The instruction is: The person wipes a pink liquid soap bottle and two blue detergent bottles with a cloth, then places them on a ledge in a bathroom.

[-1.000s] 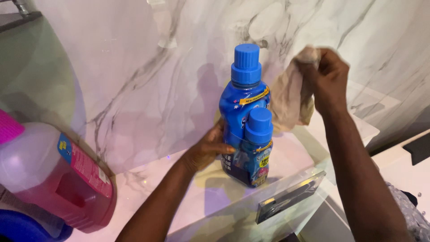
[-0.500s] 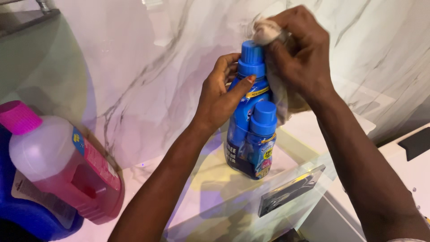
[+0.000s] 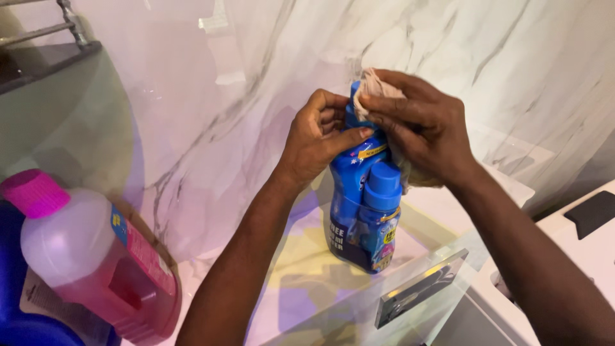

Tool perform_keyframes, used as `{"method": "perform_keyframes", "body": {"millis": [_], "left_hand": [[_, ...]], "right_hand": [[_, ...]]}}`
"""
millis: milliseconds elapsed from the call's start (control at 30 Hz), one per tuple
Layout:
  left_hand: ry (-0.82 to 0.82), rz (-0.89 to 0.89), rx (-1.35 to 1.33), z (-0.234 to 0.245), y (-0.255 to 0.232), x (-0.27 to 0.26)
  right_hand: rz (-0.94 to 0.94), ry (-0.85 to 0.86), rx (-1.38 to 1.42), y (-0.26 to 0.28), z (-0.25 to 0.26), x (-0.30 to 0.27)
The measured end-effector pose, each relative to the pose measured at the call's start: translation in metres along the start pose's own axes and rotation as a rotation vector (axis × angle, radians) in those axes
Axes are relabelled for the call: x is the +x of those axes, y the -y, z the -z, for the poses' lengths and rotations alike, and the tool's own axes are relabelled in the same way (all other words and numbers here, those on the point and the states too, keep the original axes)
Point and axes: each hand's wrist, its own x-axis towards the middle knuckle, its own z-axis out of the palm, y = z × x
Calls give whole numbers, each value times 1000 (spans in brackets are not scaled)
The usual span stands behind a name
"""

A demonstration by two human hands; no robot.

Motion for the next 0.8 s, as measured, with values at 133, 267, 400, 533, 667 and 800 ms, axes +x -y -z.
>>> {"method": "perform_keyframes", "body": {"millis": [133, 267, 400, 533, 667, 800], "left_hand": [[27, -35, -60, 2, 8, -1], [42, -44, -67, 4, 13, -1], [40, -44, -60, 3, 13, -1], [40, -21, -51, 3, 11, -2], [50, -37, -65, 2, 10, -4], [60, -55, -78, 2, 9, -4]], "right_hand": [[-75, -77, 39, -11, -4, -20], [-243, -199, 171, -25, -6, -26], [-312, -287, 341, -11, 1, -8], [-160, -175, 91, 17, 1, 12], [-50, -89, -188, 24, -5, 11], [-70, -141, 10, 7, -6, -3]]}}
